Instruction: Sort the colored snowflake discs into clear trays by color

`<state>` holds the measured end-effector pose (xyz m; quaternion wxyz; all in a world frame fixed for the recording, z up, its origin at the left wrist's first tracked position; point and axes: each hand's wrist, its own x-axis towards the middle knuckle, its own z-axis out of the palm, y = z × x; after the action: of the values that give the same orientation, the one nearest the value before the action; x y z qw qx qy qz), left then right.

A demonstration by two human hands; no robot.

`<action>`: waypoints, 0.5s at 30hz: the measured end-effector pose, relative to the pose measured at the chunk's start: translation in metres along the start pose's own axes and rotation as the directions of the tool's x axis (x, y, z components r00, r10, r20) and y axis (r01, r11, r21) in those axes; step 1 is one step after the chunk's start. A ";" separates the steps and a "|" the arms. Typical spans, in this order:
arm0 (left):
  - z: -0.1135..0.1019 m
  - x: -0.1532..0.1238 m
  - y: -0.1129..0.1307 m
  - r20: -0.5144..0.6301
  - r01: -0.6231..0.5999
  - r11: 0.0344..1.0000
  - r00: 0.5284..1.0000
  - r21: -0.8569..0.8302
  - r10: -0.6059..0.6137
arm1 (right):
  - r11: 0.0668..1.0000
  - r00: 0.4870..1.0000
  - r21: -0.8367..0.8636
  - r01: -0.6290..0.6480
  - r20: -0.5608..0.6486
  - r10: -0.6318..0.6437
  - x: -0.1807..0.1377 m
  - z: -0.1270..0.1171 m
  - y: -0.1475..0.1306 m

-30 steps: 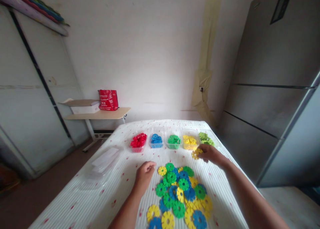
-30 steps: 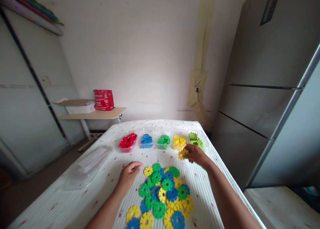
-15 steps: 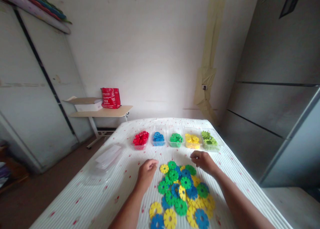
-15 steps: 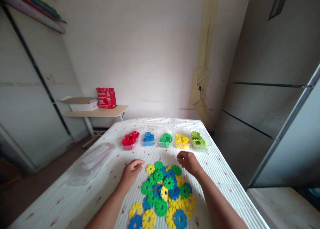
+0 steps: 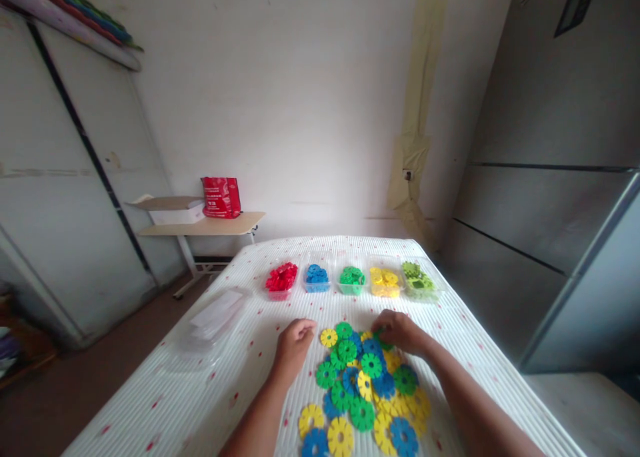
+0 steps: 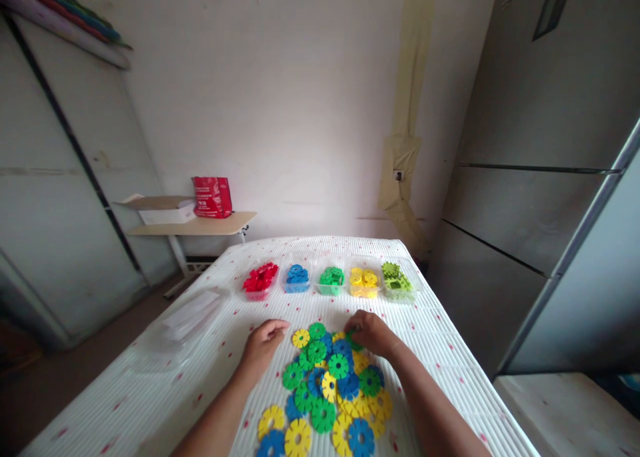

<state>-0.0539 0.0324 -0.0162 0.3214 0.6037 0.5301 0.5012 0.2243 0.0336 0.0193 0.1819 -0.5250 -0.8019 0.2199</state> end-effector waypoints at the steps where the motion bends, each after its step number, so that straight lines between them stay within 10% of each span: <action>1: 0.000 0.000 0.000 0.000 0.002 1.000 1.000 -0.003 -0.002 | 1.000 1.000 -0.001 -0.010 -0.001 0.010 0.000 -0.001 0.002; 15: 0.000 0.000 -0.002 0.004 0.014 1.000 1.000 -0.014 -0.014 | 0.993 0.993 0.043 -0.109 0.046 0.107 -0.006 -0.007 0.003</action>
<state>-0.0548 0.0331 -0.0177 0.3301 0.5986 0.5300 0.5018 0.2320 0.0306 0.0236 0.1643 -0.5582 -0.7709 0.2590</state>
